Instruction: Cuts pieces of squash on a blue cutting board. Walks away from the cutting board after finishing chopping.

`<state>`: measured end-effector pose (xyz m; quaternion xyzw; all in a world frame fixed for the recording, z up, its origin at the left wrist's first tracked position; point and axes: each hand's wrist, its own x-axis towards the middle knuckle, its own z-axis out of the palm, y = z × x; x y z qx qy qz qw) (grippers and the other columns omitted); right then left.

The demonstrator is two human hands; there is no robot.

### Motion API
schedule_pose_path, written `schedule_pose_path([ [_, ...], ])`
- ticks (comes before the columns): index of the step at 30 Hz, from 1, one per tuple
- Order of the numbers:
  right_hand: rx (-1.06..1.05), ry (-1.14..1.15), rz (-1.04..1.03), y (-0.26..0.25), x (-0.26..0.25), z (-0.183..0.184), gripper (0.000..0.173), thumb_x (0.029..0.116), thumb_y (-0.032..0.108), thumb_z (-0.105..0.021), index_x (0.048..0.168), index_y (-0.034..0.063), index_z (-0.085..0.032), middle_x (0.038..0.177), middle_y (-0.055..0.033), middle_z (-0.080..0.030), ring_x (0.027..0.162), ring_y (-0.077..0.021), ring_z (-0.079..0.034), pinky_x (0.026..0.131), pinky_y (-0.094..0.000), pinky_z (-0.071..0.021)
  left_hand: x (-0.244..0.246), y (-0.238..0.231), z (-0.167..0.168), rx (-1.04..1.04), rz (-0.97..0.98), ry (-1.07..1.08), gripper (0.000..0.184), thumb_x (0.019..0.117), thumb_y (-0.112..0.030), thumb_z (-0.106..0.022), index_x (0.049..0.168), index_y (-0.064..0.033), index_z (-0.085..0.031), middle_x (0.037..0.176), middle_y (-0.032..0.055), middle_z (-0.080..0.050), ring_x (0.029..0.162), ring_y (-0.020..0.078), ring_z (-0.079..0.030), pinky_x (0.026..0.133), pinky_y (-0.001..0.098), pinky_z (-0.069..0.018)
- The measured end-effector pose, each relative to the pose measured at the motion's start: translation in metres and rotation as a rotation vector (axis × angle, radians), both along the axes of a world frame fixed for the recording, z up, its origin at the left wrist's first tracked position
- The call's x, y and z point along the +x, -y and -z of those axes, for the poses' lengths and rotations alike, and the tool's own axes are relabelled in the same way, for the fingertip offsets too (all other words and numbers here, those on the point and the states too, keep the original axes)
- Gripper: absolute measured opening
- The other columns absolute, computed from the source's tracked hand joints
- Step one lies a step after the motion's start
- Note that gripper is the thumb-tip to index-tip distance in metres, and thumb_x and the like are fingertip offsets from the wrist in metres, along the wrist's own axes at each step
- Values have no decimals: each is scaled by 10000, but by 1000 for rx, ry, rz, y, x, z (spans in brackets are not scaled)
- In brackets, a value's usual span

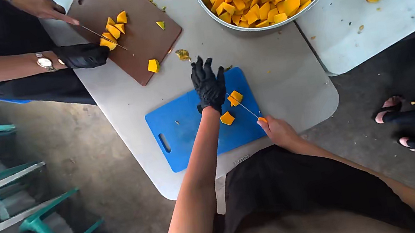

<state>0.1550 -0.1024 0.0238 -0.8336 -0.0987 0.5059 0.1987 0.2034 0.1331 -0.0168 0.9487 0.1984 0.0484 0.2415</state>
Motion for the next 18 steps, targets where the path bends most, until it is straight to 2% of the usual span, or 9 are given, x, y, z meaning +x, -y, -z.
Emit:
schedule_pose_path([
  [2,-39,11,32,-5,-8,0,566,1127,432,-317,1274,-62,-549,1079,-265,-673,1056,-406,-681,916,-546,-520,12,5,16,25,126,-30,547,1051,-436,-473,1500,-127,-512,1641,199,-320,1530,443,-231,1236,582,-169],
  [4,-64,13,68,-9,-12,1,572,1126,440,-316,1275,-59,-553,1073,-262,-676,1054,-405,-682,912,-544,-521,20,11,33,36,189,-23,544,1059,-448,-439,1531,-181,-482,1665,174,-281,1546,423,-202,1238,582,-150],
  [8,-128,-6,113,-19,-11,5,595,1121,461,-322,1261,-60,-573,1062,-256,-682,1042,-398,-688,898,-534,-529,26,15,55,39,190,7,523,1073,-383,-401,1558,-193,-445,1664,186,-279,1544,423,-215,1233,590,-152],
  [11,-188,-16,97,-26,-8,13,616,1114,481,-331,1298,-55,-571,1138,-267,-681,1109,-404,-676,943,-541,-519,24,12,63,60,155,-34,518,1080,-366,-362,1574,-221,-419,1671,176,-268,1544,410,-225,1225,599,-163],
  [13,-147,-19,126,-26,-4,19,602,1117,463,-344,1274,-65,-585,1123,-275,-676,1102,-403,-671,952,-538,-508,30,10,63,49,131,-41,524,1080,-377,-372,1580,-223,-410,1672,180,-261,1549,407,-212,1230,590,-154],
  [15,-51,-78,169,-17,0,29,575,1128,422,-333,1222,-75,-606,1045,-266,-665,1004,-377,-670,905,-522,-508,33,12,56,32,104,-45,541,1078,-423,-381,1580,-224,-411,1673,171,-264,1552,398,-208,1235,579,-151],
  [16,2,-133,199,-11,3,35,570,1133,413,-304,1192,-64,-610,955,-219,-637,874,-319,-645,820,-474,-515,31,13,51,3,80,-43,552,1076,-445,-388,1578,-218,-416,1676,159,-265,1553,385,-211,1238,565,-155],
  [17,52,-205,241,-4,8,39,569,1136,424,-259,1136,-29,-602,827,-120,-561,693,-213,-567,671,-376,-494,28,14,42,-59,38,-35,560,1073,-447,-409,1573,-195,-424,1674,153,-271,1551,370,-227,1240,544,-173],
  [18,89,-284,296,0,12,39,563,1134,443,-230,1062,7,-580,719,-39,-494,554,-129,-496,544,-289,-455,20,15,31,-146,-20,-26,556,1070,-422,-443,1558,-157,-440,1661,159,-299,1535,354,-274,1231,515,-229],
])
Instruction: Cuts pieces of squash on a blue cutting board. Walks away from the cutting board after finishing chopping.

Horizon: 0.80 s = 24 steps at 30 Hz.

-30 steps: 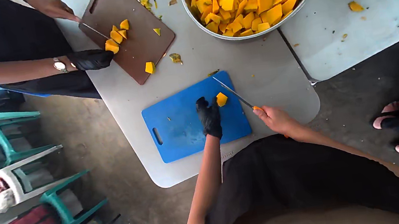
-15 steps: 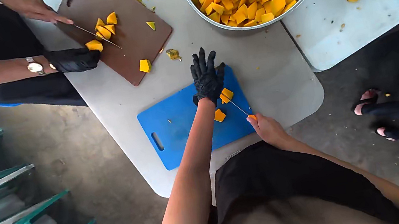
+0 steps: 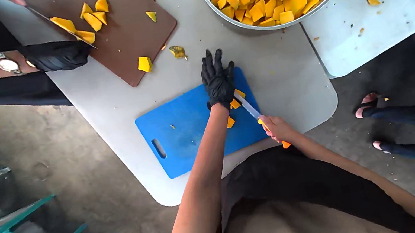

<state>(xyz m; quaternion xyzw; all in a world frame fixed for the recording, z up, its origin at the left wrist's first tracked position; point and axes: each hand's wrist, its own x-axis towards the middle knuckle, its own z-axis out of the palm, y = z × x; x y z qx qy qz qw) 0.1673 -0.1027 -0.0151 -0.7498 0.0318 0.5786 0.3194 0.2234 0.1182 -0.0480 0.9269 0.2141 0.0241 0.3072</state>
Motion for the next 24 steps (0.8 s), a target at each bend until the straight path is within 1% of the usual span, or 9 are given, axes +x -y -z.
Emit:
schedule_pose_path([
  [3,27,-206,117,6,13,-8,552,1126,474,-217,1004,45,-542,642,11,-451,466,-85,-441,465,-240,-424,-44,3,-29,-235,-154,-29,422,1031,-184,-533,1411,-2,-551,1444,241,-531,1297,365,-548,1065,482,-465],
  [5,54,-220,127,10,18,-14,532,1128,462,-230,981,54,-537,631,20,-449,461,-77,-436,458,-230,-416,-73,17,-41,-347,-163,-168,435,992,-109,-570,1413,-10,-524,1380,254,-553,1160,371,-619,937,498,-539],
  [10,178,-97,158,28,31,-31,496,1134,407,-267,940,49,-550,603,29,-437,445,-61,-427,441,-208,-408,-86,55,-48,-286,-150,-385,908,857,-360,-823,1590,-338,-286,1530,234,-378,1086,455,-619,757,615,-564],
  [11,191,-70,180,33,33,-34,489,1134,403,-273,927,52,-544,588,33,-436,433,-53,-428,429,-198,-406,-78,60,-49,-241,-112,-381,866,881,-397,-798,1587,-360,-300,1547,245,-353,1102,477,-602,749,622,-560],
  [14,204,4,213,51,35,-42,475,1136,397,-270,933,60,-537,586,38,-436,428,-52,-431,421,-197,-408,-65,67,-32,-76,20,-364,461,1021,-336,-621,1464,-264,-519,1484,274,-408,1105,508,-586,755,611,-555],
  [17,182,52,239,70,34,-45,479,1136,398,-269,952,54,-547,589,36,-436,432,-60,-435,425,-210,-414,-62,64,-16,25,51,-398,345,1043,-258,-568,1386,-230,-594,1434,249,-469,1076,461,-623,742,573,-576],
  [20,137,85,237,90,31,-43,493,1135,402,-273,976,35,-560,609,26,-444,445,-68,-442,432,-220,-418,-62,57,-37,-179,-30,-401,365,1016,-187,-604,1380,-195,-578,1405,257,-497,1103,424,-637,833,557,-578],
  [22,99,99,229,101,32,-44,502,1138,396,-268,1009,15,-569,631,20,-455,462,-69,-449,453,-227,-425,-43,51,-57,-369,-97,-303,376,995,-145,-622,1360,-62,-594,1292,285,-587,1115,421,-625,922,540,-534],
  [24,86,93,245,110,34,-45,512,1139,399,-261,1019,8,-568,629,19,-459,459,-70,-454,456,-236,-439,-16,49,-83,-505,-98,-133,395,1004,-154,-620,1368,-7,-573,1176,248,-659,971,347,-658,843,492,-544],
])
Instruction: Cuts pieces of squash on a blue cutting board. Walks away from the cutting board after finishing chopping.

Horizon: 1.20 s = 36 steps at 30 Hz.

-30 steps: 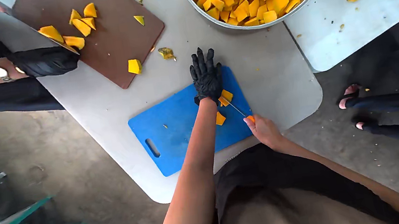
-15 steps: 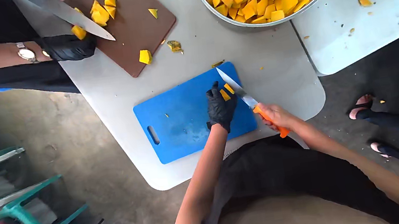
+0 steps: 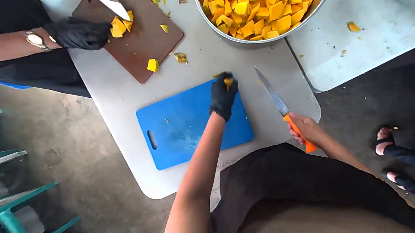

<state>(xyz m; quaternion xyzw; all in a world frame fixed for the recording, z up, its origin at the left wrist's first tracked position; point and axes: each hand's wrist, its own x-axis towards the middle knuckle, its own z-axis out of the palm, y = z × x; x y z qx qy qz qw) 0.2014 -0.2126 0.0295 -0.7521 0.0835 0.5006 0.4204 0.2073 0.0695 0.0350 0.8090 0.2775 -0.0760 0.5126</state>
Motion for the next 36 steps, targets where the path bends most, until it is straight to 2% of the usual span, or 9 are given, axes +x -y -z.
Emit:
schedule_pose_path([
  [2,22,6,18,7,5,1,499,1137,407,-263,991,31,-557,609,32,-447,444,-61,-445,442,-222,-433,35,-2,-38,-122,-23,160,459,1060,-211,-536,1487,-58,-461,1152,197,-648,835,234,-643,724,405,-551],
  [5,53,52,15,16,13,3,471,1138,382,-288,966,36,-558,593,43,-442,435,-44,-442,436,-203,-427,71,-24,-88,-201,-26,281,575,1112,-261,-404,1641,-198,-186,1451,179,-534,1012,207,-664,774,366,-571],
  [10,14,62,-9,27,23,4,501,1139,393,-281,1023,4,-575,630,17,-456,462,-69,-451,463,-234,-438,6,-56,-47,392,143,-96,542,1012,-288,-629,1449,4,-497,1304,289,-605,1206,436,-597,1033,588,-471],
  [14,-31,29,-82,31,30,14,522,1131,428,-302,1040,2,-590,651,-6,-458,482,-100,-445,485,-266,-428,-105,-6,53,463,107,-313,655,945,-363,-707,1525,-151,-487,1567,225,-413,1357,477,-466,1059,615,-440],
  [16,-53,14,-138,29,33,21,534,1123,456,-318,1057,6,-597,669,-18,-466,493,-109,-449,498,-270,-426,-138,16,76,558,7,-196,511,983,-321,-645,1446,-114,-586,1495,214,-517,1337,472,-498,1069,596,-432],
  [21,-82,43,-300,15,49,37,588,1115,491,-313,1157,-14,-610,766,-90,-523,588,-188,-505,587,-363,-471,-123,28,54,415,-161,-204,533,1000,-310,-639,1416,15,-566,1406,292,-556,1330,473,-505,1124,561,-397],
  [25,-82,84,-302,6,53,50,618,1119,488,-295,1200,-37,-610,852,-162,-588,672,-256,-571,666,-444,-512,-50,33,-1,124,-318,109,468,1026,-213,-591,1403,62,-551,1297,269,-624,1170,334,-626,1009,454,-505],
  [30,-110,82,-180,-1,38,63,613,1114,498,-301,1062,-16,-630,724,-87,-530,565,-189,-512,567,-370,-476,15,6,-43,-290,-323,620,620,1031,-255,-579,1570,-73,-334,1542,88,-461,1348,177,-519,1085,386,-480],
  [36,-111,90,39,-7,32,62,555,1128,427,-328,1065,-35,-629,647,-48,-519,482,-131,-490,471,-305,-458,-7,-70,-10,-116,-650,285,353,1044,-133,-582,1375,-18,-545,1190,133,-667,954,166,-666,836,342,-555],
])
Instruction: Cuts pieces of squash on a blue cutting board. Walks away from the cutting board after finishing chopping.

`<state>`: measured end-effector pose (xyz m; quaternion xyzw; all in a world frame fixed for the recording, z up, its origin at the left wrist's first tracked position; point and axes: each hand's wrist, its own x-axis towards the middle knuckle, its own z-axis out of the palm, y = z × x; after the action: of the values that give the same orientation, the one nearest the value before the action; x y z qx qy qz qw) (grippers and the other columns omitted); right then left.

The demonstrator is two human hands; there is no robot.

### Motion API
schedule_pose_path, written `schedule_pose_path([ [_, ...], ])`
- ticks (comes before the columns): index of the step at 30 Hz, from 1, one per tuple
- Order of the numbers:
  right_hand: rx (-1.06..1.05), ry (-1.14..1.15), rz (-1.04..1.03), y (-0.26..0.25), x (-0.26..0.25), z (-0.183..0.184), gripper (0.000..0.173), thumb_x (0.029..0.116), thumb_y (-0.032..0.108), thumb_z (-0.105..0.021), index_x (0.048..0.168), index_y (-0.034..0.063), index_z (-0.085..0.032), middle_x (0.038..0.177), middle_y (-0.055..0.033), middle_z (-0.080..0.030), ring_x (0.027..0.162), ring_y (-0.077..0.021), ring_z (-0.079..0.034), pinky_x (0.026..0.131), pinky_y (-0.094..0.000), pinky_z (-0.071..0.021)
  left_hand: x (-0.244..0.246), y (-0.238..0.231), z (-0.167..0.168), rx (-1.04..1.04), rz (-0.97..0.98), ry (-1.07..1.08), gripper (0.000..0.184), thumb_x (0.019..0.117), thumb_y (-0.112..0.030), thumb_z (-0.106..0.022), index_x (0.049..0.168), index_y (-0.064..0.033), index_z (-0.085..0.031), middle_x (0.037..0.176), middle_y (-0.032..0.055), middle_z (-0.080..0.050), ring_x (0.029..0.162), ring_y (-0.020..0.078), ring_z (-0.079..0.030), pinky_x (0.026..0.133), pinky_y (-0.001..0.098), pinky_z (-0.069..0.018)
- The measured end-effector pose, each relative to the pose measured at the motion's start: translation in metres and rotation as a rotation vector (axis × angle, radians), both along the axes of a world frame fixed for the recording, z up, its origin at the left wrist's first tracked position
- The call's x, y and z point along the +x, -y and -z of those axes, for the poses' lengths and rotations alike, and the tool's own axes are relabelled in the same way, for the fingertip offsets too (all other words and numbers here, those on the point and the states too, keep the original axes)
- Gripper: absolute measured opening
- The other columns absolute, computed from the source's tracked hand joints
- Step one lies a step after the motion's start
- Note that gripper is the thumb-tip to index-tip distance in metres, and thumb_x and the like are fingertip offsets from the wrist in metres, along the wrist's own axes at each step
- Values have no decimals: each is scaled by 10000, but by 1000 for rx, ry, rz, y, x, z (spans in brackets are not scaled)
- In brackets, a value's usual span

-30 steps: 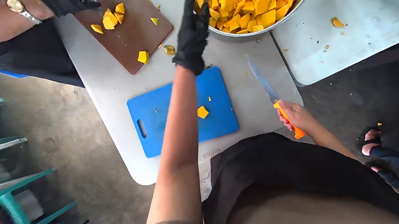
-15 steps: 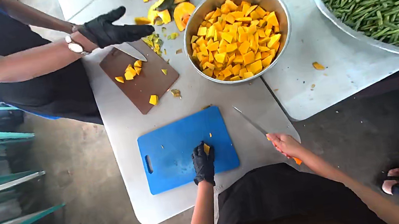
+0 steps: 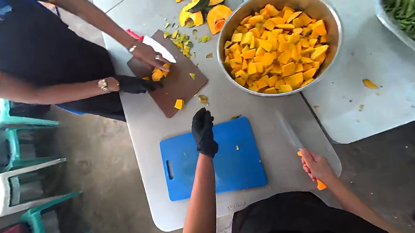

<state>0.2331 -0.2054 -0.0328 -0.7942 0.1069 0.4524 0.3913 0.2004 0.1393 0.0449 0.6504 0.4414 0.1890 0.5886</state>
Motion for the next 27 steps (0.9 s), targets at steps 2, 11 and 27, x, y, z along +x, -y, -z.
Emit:
schedule_pose_path([
  [2,-28,59,1,-2,-6,-1,550,1133,396,-337,1052,-59,-635,657,-69,-527,497,-148,-497,494,-336,-472,-18,-36,27,173,-34,-256,325,1029,-162,-605,1316,-8,-606,1207,183,-673,1035,248,-659,911,436,-532],
  [11,-133,168,51,-5,-15,4,512,1132,339,-371,991,-73,-642,632,-68,-532,485,-140,-500,485,-335,-474,19,-159,77,564,329,-668,694,982,-265,-680,1588,-139,-366,1628,234,-317,1378,519,-443,1028,709,-419],
  [27,-252,293,-46,-25,-28,-3,583,1126,413,-351,1180,-92,-637,835,-217,-623,685,-308,-597,685,-527,-515,-45,-58,-6,-515,218,79,236,1053,-80,-530,1259,17,-592,1013,46,-675,797,90,-666,758,269,-592],
])
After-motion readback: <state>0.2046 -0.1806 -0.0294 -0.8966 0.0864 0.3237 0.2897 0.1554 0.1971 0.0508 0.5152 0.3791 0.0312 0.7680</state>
